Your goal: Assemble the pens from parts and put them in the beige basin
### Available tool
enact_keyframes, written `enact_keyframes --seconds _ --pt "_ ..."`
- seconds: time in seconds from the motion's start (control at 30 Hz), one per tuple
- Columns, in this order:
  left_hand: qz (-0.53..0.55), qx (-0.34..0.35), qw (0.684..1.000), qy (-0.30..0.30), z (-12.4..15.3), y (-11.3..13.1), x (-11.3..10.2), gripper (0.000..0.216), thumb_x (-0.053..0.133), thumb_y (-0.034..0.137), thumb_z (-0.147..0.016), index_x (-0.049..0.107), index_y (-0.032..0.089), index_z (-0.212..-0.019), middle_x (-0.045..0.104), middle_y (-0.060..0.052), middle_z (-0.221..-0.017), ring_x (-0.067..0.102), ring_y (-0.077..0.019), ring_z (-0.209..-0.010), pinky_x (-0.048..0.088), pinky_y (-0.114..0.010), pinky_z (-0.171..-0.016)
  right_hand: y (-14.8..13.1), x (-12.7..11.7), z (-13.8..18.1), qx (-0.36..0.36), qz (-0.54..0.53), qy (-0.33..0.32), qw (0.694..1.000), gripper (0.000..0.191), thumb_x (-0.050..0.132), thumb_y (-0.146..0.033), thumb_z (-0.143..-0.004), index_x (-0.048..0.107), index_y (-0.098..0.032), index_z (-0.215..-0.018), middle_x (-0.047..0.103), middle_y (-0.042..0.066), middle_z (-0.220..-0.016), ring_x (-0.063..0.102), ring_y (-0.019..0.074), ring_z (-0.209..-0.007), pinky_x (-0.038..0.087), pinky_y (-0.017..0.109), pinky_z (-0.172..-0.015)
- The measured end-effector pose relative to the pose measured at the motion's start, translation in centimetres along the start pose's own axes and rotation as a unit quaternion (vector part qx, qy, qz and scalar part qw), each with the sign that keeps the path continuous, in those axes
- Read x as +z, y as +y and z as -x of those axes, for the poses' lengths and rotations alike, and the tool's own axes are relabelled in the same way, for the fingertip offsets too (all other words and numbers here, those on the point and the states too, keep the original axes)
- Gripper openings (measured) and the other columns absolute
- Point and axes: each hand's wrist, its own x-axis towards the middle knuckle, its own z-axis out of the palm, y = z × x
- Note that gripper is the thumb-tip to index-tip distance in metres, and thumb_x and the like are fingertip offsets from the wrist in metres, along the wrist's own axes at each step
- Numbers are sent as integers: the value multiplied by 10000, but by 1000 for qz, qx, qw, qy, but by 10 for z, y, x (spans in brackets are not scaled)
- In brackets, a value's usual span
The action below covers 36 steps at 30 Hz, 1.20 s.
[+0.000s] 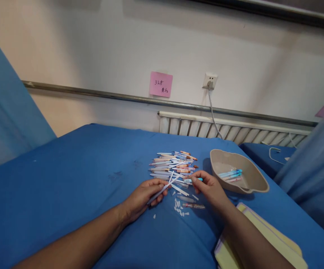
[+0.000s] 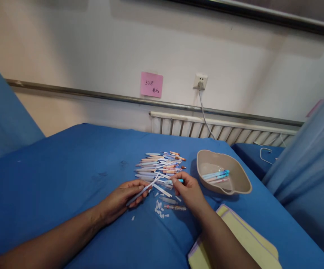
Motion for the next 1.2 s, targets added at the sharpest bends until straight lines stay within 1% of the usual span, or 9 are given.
enact_keyframes --seconds 0.1,0.33,0.43,0.53,0.63,0.73,0.9,1.0,1.2 --pt "-20 3 1000 -5 -1 -3 0 269 619 343 -774 644 119 -921 576 -6 -707 398 -52 -472 263 -165 -410 -4 0 1 0 -17 11 1000 296 590 -465 -782 561 -172 -754 470 -57 -486 393 88 -482 309 206 -501" --pt "-78 8 997 -21 0 -4 4 303 641 383 -750 651 131 -919 595 -2 -710 418 -58 -480 275 -174 -426 1 -3 0 -12 8 2 1000 313 601 -486 -767 569 -175 -750 472 -53 -505 411 93 -485 319 208 -495" --pt "-103 15 994 -23 0 -6 4 312 628 395 -748 647 135 -919 605 -1 -712 434 -65 -489 289 -175 -431 5 -2 -1 -15 18 -25 999 303 614 -476 -760 574 -176 -762 494 -47 -553 420 88 -485 341 211 -494" --pt "-138 27 990 -32 1 -8 5 305 611 387 -758 654 142 -933 611 -1 -723 457 -74 -515 343 -184 -466 7 1 1 -22 19 -62 998 267 628 -441 -758 582 -178 -773 533 -29 -641 443 87 -509 375 212 -501" --pt "-158 30 986 -38 3 -7 7 298 606 376 -764 661 148 -949 618 -1 -739 478 -78 -533 372 -194 -495 9 7 5 -24 34 -92 995 202 624 -388 -771 588 -190 -785 532 -31 -643 461 91 -520 393 208 -500" --pt "-150 27 988 -31 4 -6 10 282 626 359 -749 652 143 -928 636 -5 -744 493 -80 -533 380 -200 -503 11 12 9 -17 49 -111 993 144 605 -340 -789 592 -197 -803 510 -44 -589 484 96 -497 402 206 -479" --pt "-113 17 993 -17 5 -7 12 300 661 359 -724 606 142 -924 674 -16 -750 515 -79 -514 356 -192 -476 10 16 12 -17 62 -108 992 107 585 -291 -797 594 -194 -842 528 -38 -591 530 111 -496 433 222 -481" --pt "-102 10 994 -29 4 -8 12 316 667 379 -720 578 144 -911 695 -33 -769 535 -83 -503 317 -184 -438 4 17 13 -24 84 -110 990 102 580 -273 -795 601 -186 -842 541 -32 -596 544 114 -504 429 222 -488" --pt "-82 8 996 -43 3 -9 12 325 676 387 -721 572 137 -900 698 -37 -758 536 -78 -484 311 -182 -422 -4 20 16 -25 102 -117 988 97 571 -261 -792 611 -178 -825 558 -28 -600 545 109 -511 408 214 -493"
